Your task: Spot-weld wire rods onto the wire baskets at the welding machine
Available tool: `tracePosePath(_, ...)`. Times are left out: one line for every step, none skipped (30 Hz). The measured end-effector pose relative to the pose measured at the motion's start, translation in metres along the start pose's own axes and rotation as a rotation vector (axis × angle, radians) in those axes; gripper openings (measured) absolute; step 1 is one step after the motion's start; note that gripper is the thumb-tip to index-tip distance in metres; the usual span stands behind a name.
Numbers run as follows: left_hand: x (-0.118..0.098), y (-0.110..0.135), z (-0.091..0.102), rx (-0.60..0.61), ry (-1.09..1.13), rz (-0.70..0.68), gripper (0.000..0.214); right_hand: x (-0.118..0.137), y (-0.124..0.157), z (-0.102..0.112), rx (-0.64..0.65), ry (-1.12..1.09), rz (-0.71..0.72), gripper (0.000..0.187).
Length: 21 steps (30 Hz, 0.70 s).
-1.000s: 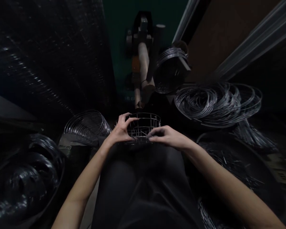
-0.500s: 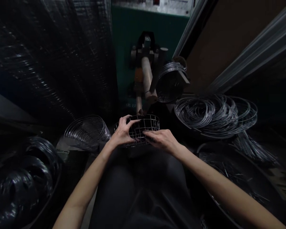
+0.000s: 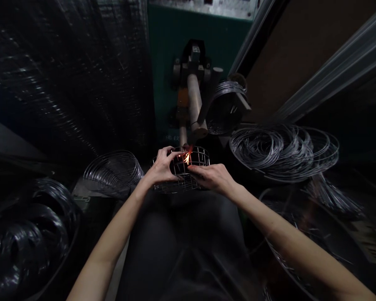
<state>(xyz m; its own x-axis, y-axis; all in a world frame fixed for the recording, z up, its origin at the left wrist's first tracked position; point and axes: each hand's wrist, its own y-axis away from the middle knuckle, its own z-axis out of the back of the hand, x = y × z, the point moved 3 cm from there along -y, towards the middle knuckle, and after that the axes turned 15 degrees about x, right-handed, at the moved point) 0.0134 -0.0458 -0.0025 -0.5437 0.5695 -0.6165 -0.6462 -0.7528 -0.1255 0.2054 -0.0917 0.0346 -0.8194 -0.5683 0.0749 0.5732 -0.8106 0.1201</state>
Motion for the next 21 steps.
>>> tracePosePath(0.0,0.0,0.001,0.004,0.011,0.001,0.089,0.0,0.0,0.001,0.004,-0.013,-0.003,0.032)
tracePosePath(-0.001,0.0,0.001,0.008,0.021,0.004,0.089,0.001,0.001,0.002,0.01,-0.023,-0.009,0.032)
tracePosePath(-0.001,0.0,0.002,0.012,0.029,0.009,0.09,0.001,0.001,0.003,0.017,-0.028,-0.015,0.032)
tracePosePath(0.0,0.0,0.002,0.017,0.034,0.016,0.09,0.002,0.001,0.004,0.024,-0.029,-0.023,0.031)
tracePosePath(0.0,-0.001,0.003,0.022,0.039,0.022,0.09,0.002,0.001,0.005,0.026,-0.029,-0.031,0.031)
tracePosePath(0.001,-0.002,0.004,0.021,0.044,0.026,0.09,0.001,0.0,0.006,0.019,-0.031,-0.038,0.031)
tracePosePath(0.003,-0.005,0.006,0.021,0.05,0.03,0.09,0.0,-0.002,0.007,0.006,-0.036,-0.045,0.031)
tracePosePath(0.005,-0.008,0.007,0.021,0.058,0.038,0.089,-0.002,-0.004,0.007,-0.01,-0.046,-0.051,0.031)
tracePosePath(0.008,-0.011,0.009,0.022,0.065,0.047,0.089,-0.003,-0.007,0.007,-0.029,-0.059,-0.059,0.03)
tracePosePath(0.011,-0.015,0.011,0.023,0.071,0.058,0.09,-0.005,-0.01,0.007,-0.045,-0.074,-0.068,0.029)
tracePosePath(0.013,-0.019,0.013,0.023,0.072,0.064,0.09,-0.007,-0.013,0.007,-0.059,-0.089,-0.081,0.028)
tracePosePath(0.016,-0.022,0.014,0.019,0.066,0.063,0.091,-0.008,-0.015,0.006,-0.074,-0.102,-0.097,0.027)
tracePosePath(0.017,-0.025,0.016,0.012,0.053,0.054,0.091,-0.009,-0.016,0.004,-0.094,-0.116,-0.109,0.026)
tracePosePath(0.018,-0.027,0.017,0.004,0.038,0.037,0.09,-0.01,-0.016,0.003,-0.123,-0.133,-0.118,0.025)
tracePosePath(0.019,-0.028,0.017,-0.004,0.025,0.018,0.089,-0.01,-0.015,0.002,-0.163,-0.152,-0.128,0.024)
tracePosePath(0.019,-0.029,0.017,-0.007,0.016,0.004,0.089,-0.011,-0.013,0.001,-0.209,-0.173,-0.138,0.023)
tracePosePath(0.02,-0.029,0.017,-0.009,0.015,0.0,0.089,-0.012,-0.011,0.0,-0.255,-0.195,-0.151,0.022)
tracePosePath(0.021,-0.03,0.016,-0.009,0.021,0.008,0.089,-0.015,-0.01,-0.001,-0.294,-0.219,-0.165,0.02)
tracePosePath(0.023,-0.031,0.016,-0.011,0.034,0.023,0.09,-0.018,-0.01,-0.002,-0.325,-0.245,-0.18,0.019)
tracePosePath(0.026,-0.033,0.016,-0.015,0.046,0.041,0.09,-0.022,-0.013,-0.003,-0.349,-0.273,-0.195,0.017)
tracePosePath(0.029,-0.036,0.017,-0.019,0.055,0.061,0.09,-0.027,-0.017,-0.003,-0.366,-0.303,-0.204,0.016)
